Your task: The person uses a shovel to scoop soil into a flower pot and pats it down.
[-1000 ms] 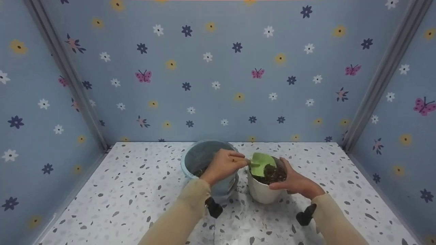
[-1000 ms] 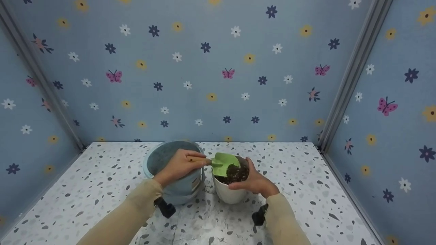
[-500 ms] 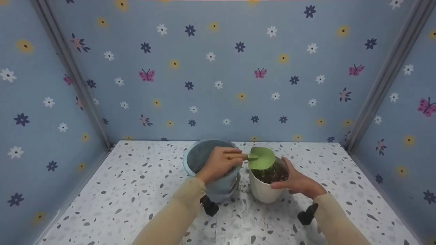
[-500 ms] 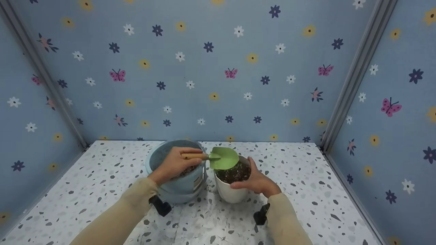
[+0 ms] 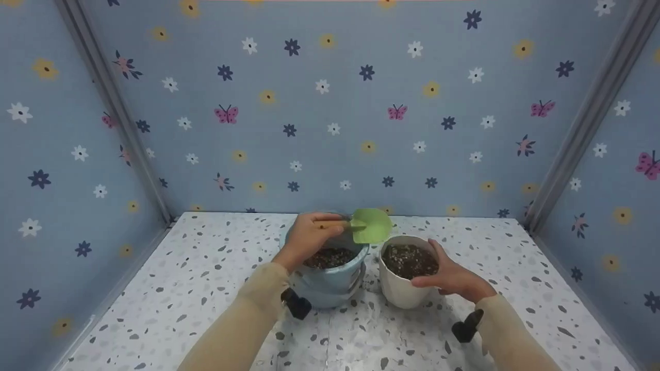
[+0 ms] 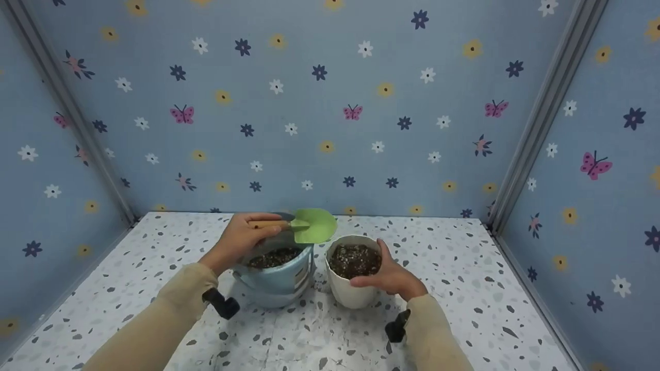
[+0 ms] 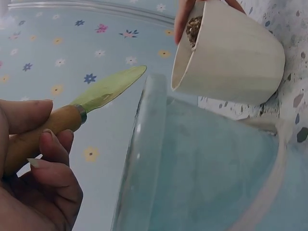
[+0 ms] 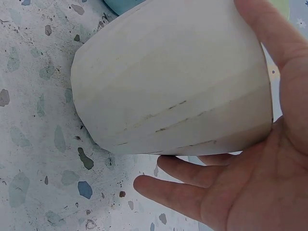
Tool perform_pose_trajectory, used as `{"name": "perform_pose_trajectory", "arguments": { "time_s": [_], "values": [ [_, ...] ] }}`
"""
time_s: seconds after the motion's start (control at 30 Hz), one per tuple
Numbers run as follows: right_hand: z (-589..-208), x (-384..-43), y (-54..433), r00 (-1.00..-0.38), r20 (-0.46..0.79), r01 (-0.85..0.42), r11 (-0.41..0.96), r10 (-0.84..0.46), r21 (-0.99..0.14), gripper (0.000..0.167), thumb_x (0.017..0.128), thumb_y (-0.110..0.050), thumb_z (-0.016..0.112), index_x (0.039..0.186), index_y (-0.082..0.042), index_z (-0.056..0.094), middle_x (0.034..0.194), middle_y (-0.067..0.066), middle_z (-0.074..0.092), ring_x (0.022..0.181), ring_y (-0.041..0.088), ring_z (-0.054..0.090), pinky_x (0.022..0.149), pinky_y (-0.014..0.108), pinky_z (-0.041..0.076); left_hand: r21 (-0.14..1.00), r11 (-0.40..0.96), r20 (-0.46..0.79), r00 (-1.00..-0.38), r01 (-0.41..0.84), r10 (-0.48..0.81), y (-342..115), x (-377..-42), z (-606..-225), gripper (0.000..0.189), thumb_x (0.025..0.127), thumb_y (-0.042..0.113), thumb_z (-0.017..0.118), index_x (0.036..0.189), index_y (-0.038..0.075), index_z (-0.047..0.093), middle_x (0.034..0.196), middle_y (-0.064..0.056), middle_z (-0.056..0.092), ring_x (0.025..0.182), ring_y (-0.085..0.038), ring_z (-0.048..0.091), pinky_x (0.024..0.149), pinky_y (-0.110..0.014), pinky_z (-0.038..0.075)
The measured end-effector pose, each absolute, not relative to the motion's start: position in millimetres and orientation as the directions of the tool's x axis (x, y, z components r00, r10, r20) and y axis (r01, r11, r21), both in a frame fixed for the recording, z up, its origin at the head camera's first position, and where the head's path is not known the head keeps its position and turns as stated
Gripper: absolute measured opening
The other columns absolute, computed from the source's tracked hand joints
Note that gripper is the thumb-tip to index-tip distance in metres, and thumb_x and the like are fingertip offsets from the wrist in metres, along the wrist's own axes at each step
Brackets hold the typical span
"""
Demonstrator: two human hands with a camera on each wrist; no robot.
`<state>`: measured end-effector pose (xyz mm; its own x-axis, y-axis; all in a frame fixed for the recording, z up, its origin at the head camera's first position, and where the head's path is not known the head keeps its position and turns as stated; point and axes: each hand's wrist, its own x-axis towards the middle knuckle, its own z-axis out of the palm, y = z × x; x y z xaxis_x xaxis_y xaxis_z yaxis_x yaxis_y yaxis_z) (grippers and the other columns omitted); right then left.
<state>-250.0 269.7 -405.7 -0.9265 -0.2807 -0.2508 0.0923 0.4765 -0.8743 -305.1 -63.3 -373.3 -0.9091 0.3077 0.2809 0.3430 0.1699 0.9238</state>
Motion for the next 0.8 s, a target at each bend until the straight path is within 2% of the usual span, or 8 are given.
{"name": "perform_pose_trajectory", "arguments": {
  "time_s": [0.13,0.33,0.53,0.7,0.8],
  "values": [
    [-436.5,-269.7,277.3,-0.945,-0.241,0.111,0.476,-0.223,-0.873,0.124,0.082,-0.031,0.083,0.157,-0.018,-0.014,0.158,0.030,-0.008,0.139,0.058,0.015,0.096,0.073,0.032,0.939,0.190,0.245,-0.946,0.286,0.214,-70.2,-301.5,-370.5,0.034,0.090,0.020,0.075,0.118,0.002,0.072,0.109,-0.011,0.072,0.101,-0.025,0.068,0.087,-0.041,0.052],
    [-442.7,-275.3,279.9,-0.944,-0.248,0.122,0.466,-0.219,-0.877,0.126,0.079,-0.034,0.085,0.158,-0.021,-0.013,0.159,0.027,-0.008,0.141,0.055,0.014,0.098,0.071,0.032,0.951,0.226,0.181,-0.971,0.213,0.154,-90.1,-299.3,-359.3,0.033,0.090,0.027,0.074,0.117,0.009,0.073,0.103,-0.004,0.074,0.092,-0.022,0.067,0.076,-0.037,0.052],
    [-442.8,-273.4,278.1,-0.935,-0.265,0.132,0.462,-0.235,-0.877,0.125,0.081,-0.035,0.083,0.157,-0.022,-0.015,0.160,0.024,-0.014,0.141,0.055,0.013,0.099,0.071,0.031,0.922,0.342,0.163,-0.983,0.183,0.087,-114.9,-302.0,-349.2,0.027,0.085,0.028,0.077,0.106,0.011,0.077,0.098,-0.003,0.073,0.088,-0.023,0.066,0.076,-0.040,0.052],
    [-441.8,-273.7,278.6,-0.938,-0.257,0.127,0.461,-0.231,-0.878,0.123,0.082,-0.035,0.082,0.158,-0.023,-0.014,0.160,0.023,-0.016,0.141,0.055,0.012,0.099,0.072,0.030,0.840,0.501,0.181,-0.978,0.210,0.107,-125.8,-307.3,-348.7,0.026,0.087,0.024,0.072,0.108,0.009,0.077,0.106,-0.005,0.072,0.088,-0.021,0.067,0.080,-0.043,0.053],
    [-441.2,-273.7,278.8,-0.940,-0.254,0.125,0.464,-0.226,-0.877,0.123,0.082,-0.034,0.083,0.158,-0.023,-0.014,0.160,0.025,-0.015,0.141,0.056,0.012,0.098,0.072,0.031,0.772,0.584,0.193,-0.968,0.251,0.160,-125.6,-309.9,-352.1,0.027,0.090,0.017,0.065,0.112,0.005,0.075,0.111,-0.008,0.071,0.076,-0.016,0.063,0.074,-0.040,0.053]
  ]
}}
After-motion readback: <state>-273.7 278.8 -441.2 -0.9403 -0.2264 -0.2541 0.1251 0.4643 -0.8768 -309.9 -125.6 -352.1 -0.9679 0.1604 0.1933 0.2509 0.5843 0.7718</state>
